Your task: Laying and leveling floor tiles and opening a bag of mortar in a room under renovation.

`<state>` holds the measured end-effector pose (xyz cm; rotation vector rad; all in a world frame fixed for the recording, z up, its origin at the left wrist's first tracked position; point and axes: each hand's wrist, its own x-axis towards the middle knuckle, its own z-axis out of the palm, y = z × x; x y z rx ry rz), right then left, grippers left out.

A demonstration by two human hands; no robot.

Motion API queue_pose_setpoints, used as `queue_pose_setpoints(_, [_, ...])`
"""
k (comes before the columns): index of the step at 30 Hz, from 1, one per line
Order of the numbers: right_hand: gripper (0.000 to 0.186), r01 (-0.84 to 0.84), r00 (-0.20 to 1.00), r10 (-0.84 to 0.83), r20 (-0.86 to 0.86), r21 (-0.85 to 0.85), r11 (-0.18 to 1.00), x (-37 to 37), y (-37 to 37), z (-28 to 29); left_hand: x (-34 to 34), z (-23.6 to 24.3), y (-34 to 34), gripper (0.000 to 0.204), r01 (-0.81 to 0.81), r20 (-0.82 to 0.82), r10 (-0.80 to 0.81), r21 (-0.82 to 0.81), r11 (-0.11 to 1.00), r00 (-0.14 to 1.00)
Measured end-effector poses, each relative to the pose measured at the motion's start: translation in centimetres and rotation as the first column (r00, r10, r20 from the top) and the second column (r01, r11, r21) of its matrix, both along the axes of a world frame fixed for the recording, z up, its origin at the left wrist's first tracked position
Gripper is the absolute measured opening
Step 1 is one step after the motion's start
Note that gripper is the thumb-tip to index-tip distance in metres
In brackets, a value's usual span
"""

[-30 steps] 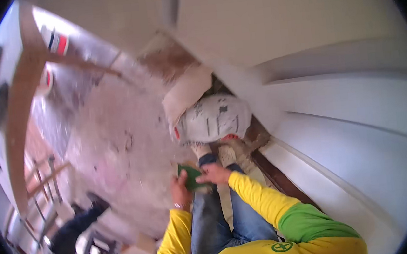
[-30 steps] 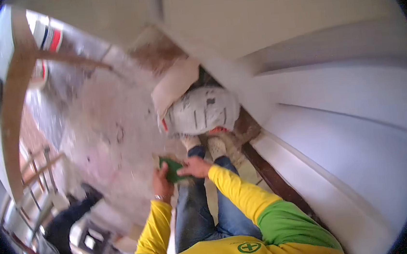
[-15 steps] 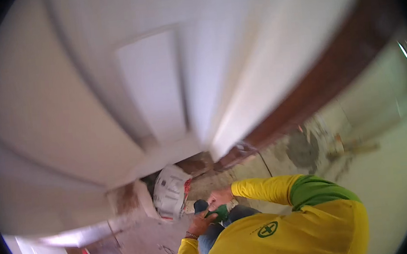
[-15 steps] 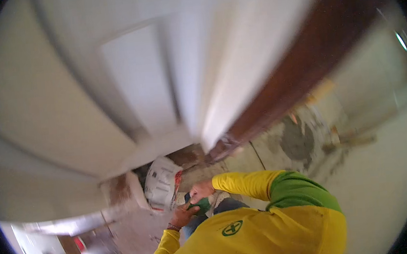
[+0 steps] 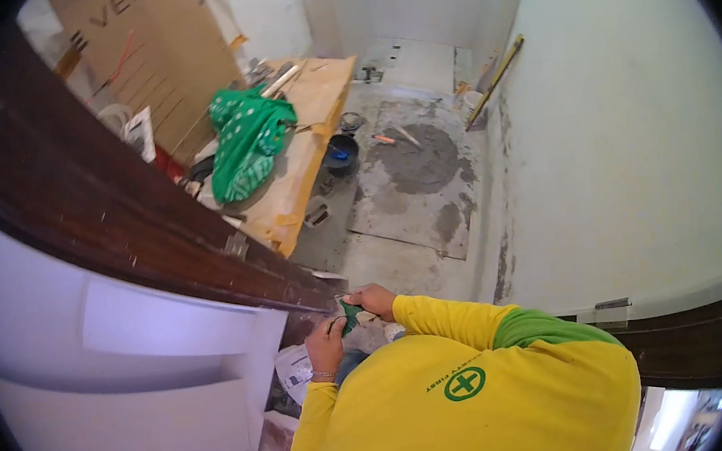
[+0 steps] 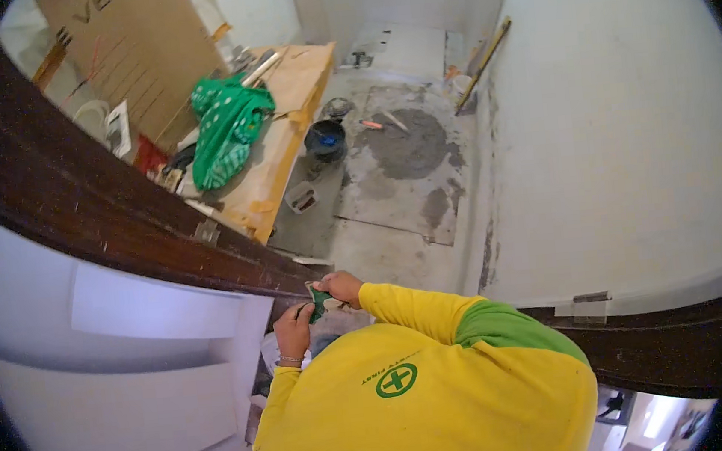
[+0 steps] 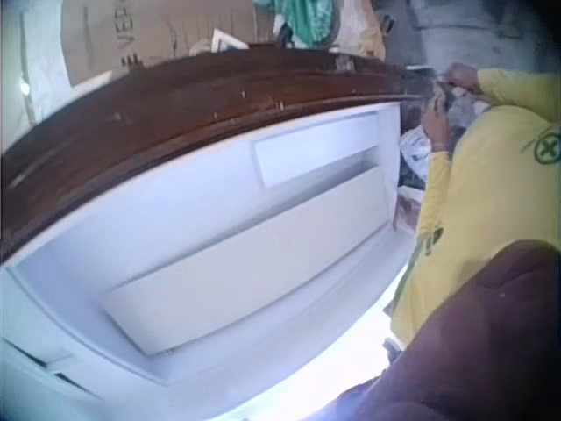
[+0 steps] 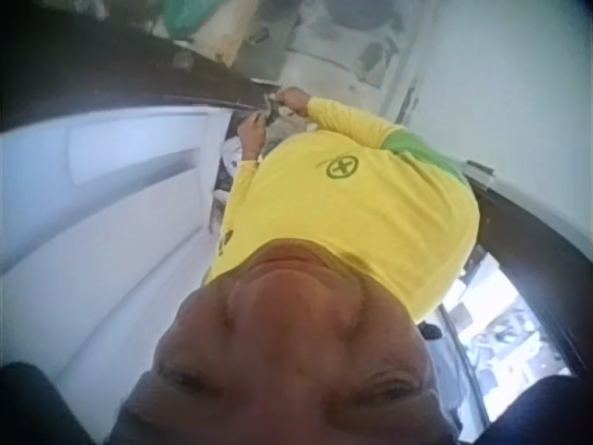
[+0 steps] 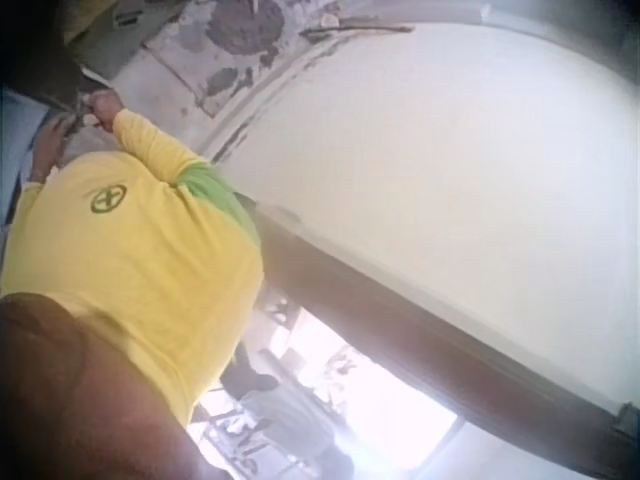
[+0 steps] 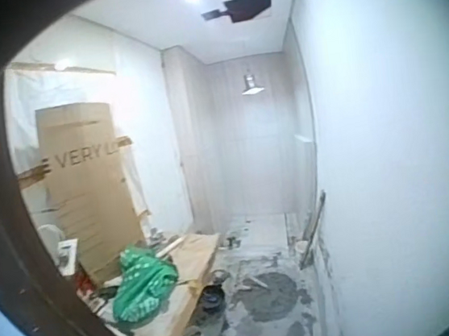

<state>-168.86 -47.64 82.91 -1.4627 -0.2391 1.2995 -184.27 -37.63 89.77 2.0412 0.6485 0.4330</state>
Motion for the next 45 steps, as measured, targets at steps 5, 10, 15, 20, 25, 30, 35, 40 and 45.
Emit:
queue_pose_setpoints(5, [0.010, 0.207, 0.611, 0.296, 0.734, -0.509, 0.835, 8.2, -5.2, -5.0, 2.1, -1.0, 1.1, 0.024, 0.047, -0.107, -0.046, 0.002, 0.999, 0.993])
queue_pose_setpoints(10, [0.026, 0.277, 0.766, -0.042, 0.641, -0.271, 0.922, 14.2, -10.1, -4.7, 4.2, -6.4, 5.6, 0.031, 0.137, -0.423, -0.130, -0.016, 0.991, 0.897])
queue_pose_setpoints(15, [0.021, 0.669, 0.741, -0.668, -0.065, -0.013, 0.743, 13.0, -9.7, -0.6, 8.3, -10.0, 8.0, 0.033, 0.177, -0.373, -0.202, -0.100, 0.979, 0.906])
queue_pose_setpoints(20, [0.022, 0.754, 0.656, -0.753, -0.042, -0.008, 0.657, 11.8, -9.4, 0.5, 15.3, -8.1, 9.7, 0.032, 0.317, -0.266, -0.341, -0.129, 0.940, 0.902])
queue_pose_setpoints(25, [0.023, 0.816, 0.561, -0.820, -0.115, -0.087, 0.571, 13.5, -11.5, -0.7, 24.4, -2.0, 13.0, 0.035, 0.084, 0.157, 0.004, -0.548, 0.832, 0.988])
queue_pose_setpoints(30, [0.024, 0.885, 0.459, -0.883, -0.096, -0.043, 0.464, 18.1, -14.7, 0.3, 28.0, 2.3, 20.3, 0.045, -0.229, 0.066, 0.227, 0.028, 0.973, 0.972])
queue_pose_setpoints(35, [0.022, 0.905, 0.424, -0.906, -0.007, 0.041, 0.423, 28.0, -16.7, 1.3, 27.6, 5.6, 19.9, 0.054, -0.446, 0.113, 0.543, 0.718, 0.534, 0.832])
queue_pose_setpoints(40, [0.016, 0.791, 0.608, -0.791, -0.064, 0.130, 0.597, 39.6, -16.3, 1.1, 39.0, 2.5, 11.1, 0.033, -0.324, 0.190, 0.296, 0.139, 0.936, 0.936])
queue_pose_setpoints(45, [0.016, 0.514, 0.727, -0.553, 0.406, 0.212, 0.831, 48.7, -11.6, 2.5, 53.8, -1.5, -3.3, 0.037, 0.133, -0.049, -0.158, -0.333, 0.934, 0.986])
